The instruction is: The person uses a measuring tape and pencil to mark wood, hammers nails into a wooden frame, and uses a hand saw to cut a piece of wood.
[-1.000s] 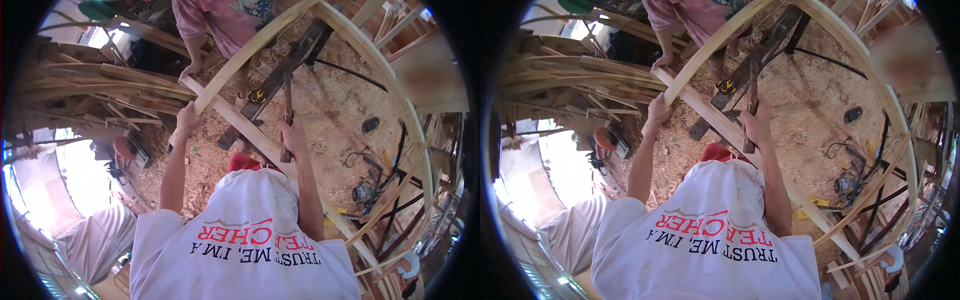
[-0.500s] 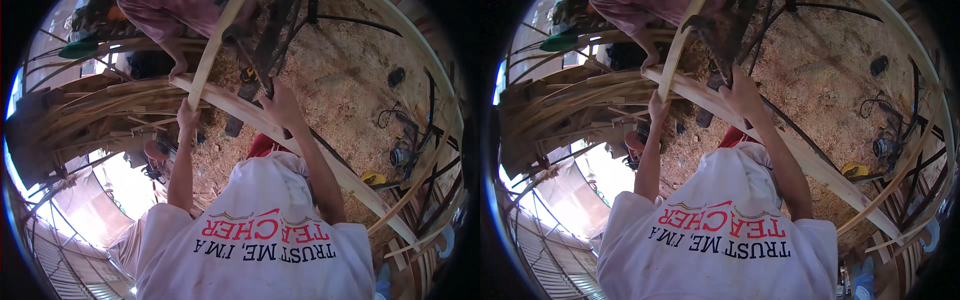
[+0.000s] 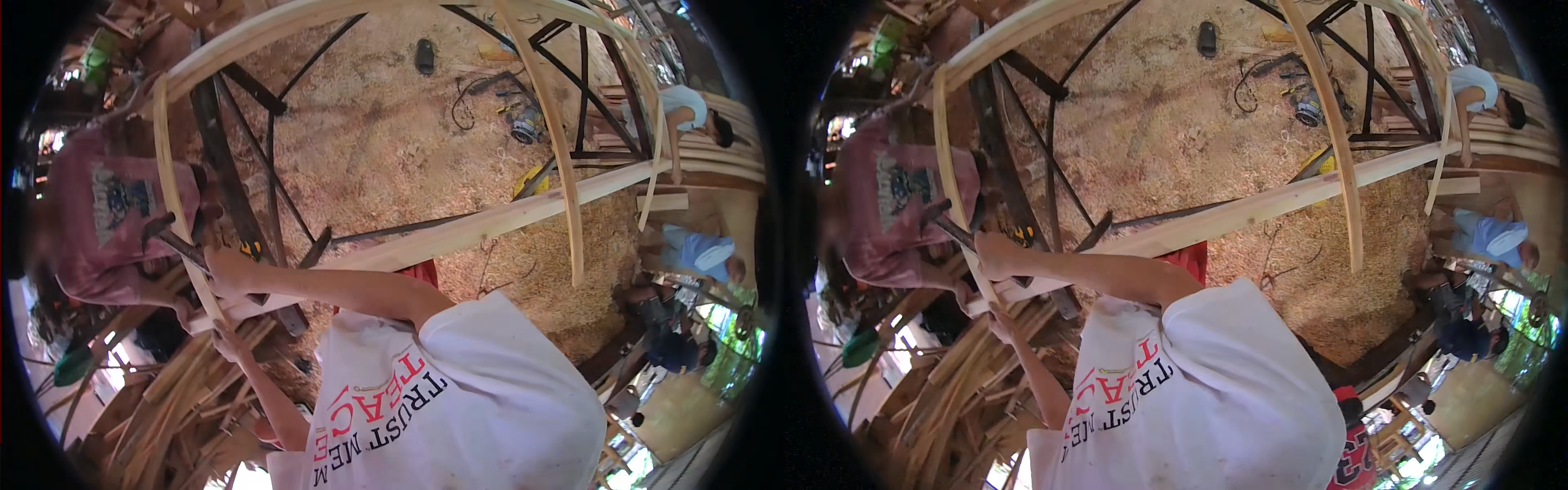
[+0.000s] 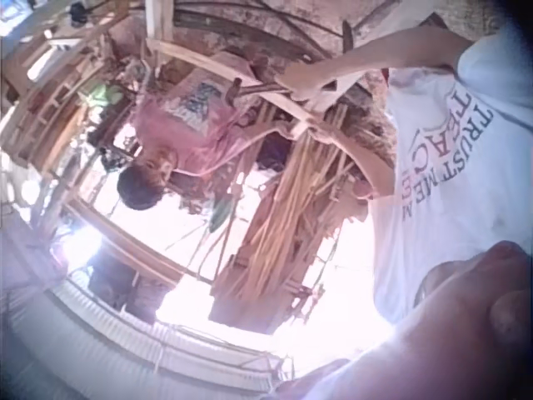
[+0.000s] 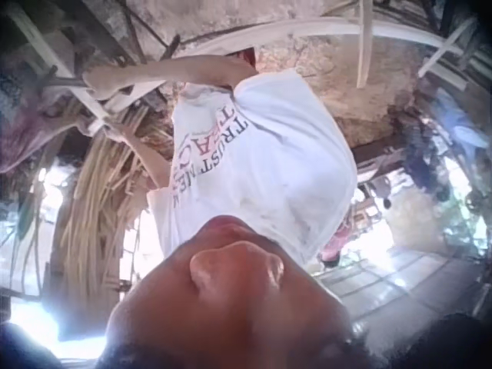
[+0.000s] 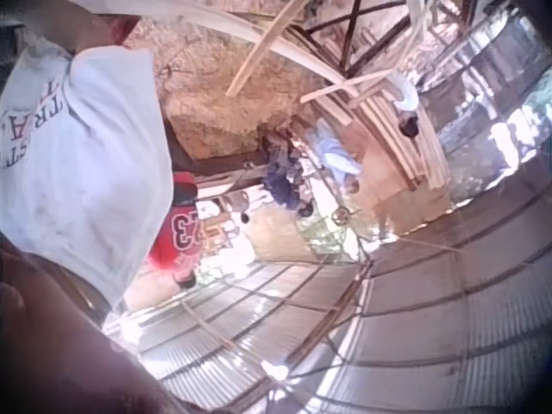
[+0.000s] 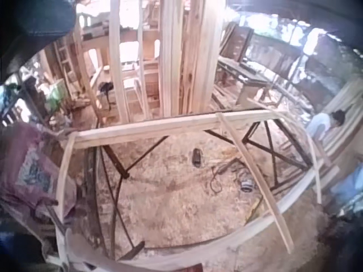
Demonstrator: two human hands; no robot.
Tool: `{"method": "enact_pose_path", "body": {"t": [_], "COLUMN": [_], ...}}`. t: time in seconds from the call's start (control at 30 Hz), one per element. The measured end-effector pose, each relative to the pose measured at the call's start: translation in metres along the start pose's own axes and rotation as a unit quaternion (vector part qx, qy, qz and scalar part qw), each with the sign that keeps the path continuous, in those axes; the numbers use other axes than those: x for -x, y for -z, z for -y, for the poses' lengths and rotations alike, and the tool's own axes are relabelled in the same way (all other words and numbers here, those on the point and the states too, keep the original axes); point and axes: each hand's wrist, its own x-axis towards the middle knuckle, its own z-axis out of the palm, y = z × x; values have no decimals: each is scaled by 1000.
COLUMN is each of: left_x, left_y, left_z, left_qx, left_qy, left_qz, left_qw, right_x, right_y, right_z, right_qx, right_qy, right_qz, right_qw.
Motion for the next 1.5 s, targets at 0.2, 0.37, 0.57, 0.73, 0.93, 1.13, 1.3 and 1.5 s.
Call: {"method": "enact_pose_path", "body": {"t": [0.2,0.37,0.57,0.73,0.93,1.13,1.3,1.5], "left_x": [17,18,11,2,38,14,14,-10], "left_y": [6,13,13,-5,10,19,1,-8], "left_z": [-12,-7,-38,6,-42,-18,-17,47], "left_qx": [-23,-17,-31,151,7,-25,-41,-176], "left_qy": [38,35,6,-6,-8,13,-36,-142], "left_qz": [-29,-50,-55,33,22,-11,3,-35], "left_qw": [999,998,998,988,1000,1000,999,973], "right_x": [-14,-14,-19,-33,11,164,361,526], "right_y": [-8,-29,-24,-62,-51,28,87,130], "right_z": [15,25,30,33,-11,-94,-180,-147], "right_qx": [45,32,54,-103,29,131,206,108], "right_qy": [10,-2,3,-18,123,-45,-48,-397], "right_qz": [21,33,48,128,136,189,33,-135], "right_qw": [999,999,997,986,983,972,977,901]}}
